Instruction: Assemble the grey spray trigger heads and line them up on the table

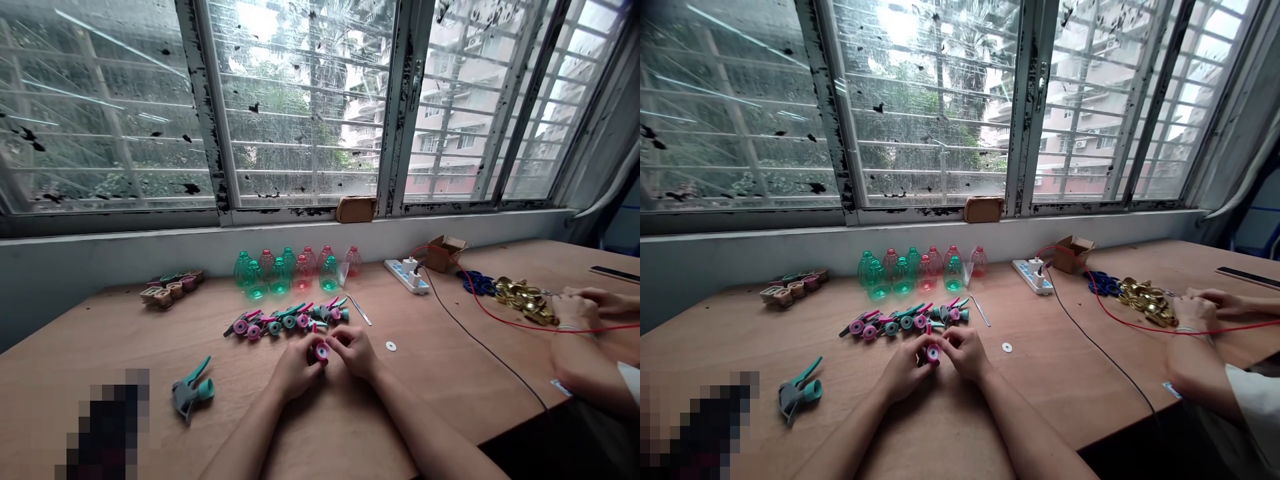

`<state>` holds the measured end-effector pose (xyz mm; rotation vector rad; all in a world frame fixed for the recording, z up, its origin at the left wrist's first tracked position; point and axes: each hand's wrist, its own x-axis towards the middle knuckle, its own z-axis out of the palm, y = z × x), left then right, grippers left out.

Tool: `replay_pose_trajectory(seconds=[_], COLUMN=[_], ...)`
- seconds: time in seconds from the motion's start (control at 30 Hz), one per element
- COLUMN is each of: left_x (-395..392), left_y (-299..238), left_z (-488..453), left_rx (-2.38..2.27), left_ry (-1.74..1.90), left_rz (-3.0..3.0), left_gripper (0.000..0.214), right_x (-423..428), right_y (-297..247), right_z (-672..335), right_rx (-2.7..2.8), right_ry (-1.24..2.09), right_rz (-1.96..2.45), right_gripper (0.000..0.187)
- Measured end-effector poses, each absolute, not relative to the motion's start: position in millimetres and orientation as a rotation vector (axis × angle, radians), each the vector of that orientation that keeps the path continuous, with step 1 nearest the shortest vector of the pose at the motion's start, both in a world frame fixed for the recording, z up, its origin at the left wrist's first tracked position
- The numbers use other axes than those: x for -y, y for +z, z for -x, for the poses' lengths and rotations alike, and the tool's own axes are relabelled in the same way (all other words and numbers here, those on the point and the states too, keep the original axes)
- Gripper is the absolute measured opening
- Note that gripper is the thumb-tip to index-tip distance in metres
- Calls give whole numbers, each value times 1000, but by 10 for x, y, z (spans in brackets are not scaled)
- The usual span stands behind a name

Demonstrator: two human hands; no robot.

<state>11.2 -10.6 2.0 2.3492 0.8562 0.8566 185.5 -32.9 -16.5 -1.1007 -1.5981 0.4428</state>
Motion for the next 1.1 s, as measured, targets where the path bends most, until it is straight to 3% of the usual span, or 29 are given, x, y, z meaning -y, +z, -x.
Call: replay_pose_trajectory(seconds=[0.27,0.57,0.83,1.1], left_x=[84,-160,-599,-980], left_y=[99,225,805,609], left_z=[-63,236,973,1617], left_rx=[-857,-1166,-1674,-1689], left_ry=[1085,1337,1091,695], left_rz=[-2391,-2256,-2351,-2237], left_gripper=[40,32,40,40], right_x=[265,216,197,191], right_y=[-222,-199,-194,-194], right_z=[-1871,-1891,-1895,-1905], right_rx=[1485,1452,1463,1462], right_ry=[490,583,586,572], right_rz=[1093,1063,1089,1076], right_gripper=[26,27,32,34])
